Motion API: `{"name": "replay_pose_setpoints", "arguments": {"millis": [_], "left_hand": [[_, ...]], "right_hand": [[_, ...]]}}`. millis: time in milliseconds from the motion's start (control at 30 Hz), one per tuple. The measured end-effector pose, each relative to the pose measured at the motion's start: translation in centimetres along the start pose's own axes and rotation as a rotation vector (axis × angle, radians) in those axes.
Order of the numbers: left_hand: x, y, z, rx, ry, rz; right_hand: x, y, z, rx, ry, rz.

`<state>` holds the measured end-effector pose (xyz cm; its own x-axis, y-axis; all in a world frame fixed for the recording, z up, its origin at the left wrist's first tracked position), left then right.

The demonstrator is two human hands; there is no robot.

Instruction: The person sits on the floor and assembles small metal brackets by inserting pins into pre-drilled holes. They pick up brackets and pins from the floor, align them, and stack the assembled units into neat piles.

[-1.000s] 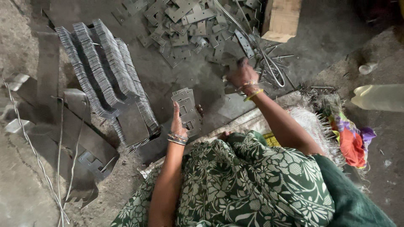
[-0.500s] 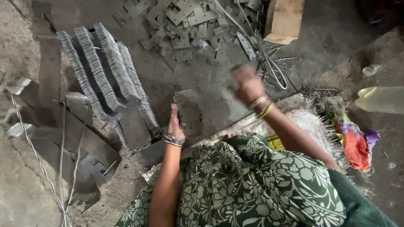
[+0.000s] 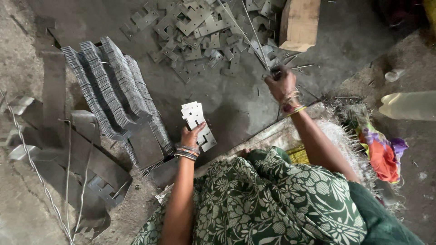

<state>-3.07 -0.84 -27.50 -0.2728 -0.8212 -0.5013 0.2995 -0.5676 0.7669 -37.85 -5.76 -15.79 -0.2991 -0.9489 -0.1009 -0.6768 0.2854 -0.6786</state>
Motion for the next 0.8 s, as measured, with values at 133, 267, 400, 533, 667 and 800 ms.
{"name": "replay_pose_setpoints", "arguments": {"millis": [133, 267, 400, 533, 667, 800], "left_hand": [[0.5, 0.6, -0.3, 0.419, 0.068, 0.016], [0.6, 0.9, -0.4, 0.518, 0.066, 0.012], [0.6, 0.7, -0.2, 0.288, -0.014, 0.027], [0.6, 0.5, -0.8, 0.352, 0.059, -0.035], [1.2, 0.1, -1.0, 0.365, -0.009, -0.019], [1.6, -0.5, -1.2, 0.283, -0.035, 0.023]], "right_hand": [[-1.1, -1.8, 0.4, 0.31, 0.036, 0.313], [-0.8, -3.0, 0.2, 0.255, 0.195, 0.104], [-0.2, -0.7, 3.2, 0.416, 0.03, 0.212], [-2.9, -0.8, 7.7, 0.509, -0.074, 0.261], [-10.0, -2.2, 13.1, 0.508, -0.222, 0.198], [-15.4, -2.3, 14.1, 0.683, -0.286, 0.237]]}}
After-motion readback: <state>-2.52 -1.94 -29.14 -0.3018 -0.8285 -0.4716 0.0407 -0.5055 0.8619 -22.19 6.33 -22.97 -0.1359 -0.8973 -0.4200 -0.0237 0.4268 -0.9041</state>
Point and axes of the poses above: each hand's wrist, its own x-axis towards the middle knuckle, its own z-axis out of the palm, y = z × x, the point moved 5 cm from there along x, towards the middle knuckle, and after that the axes turned 13 degrees about -y, right-handed, at the moved point
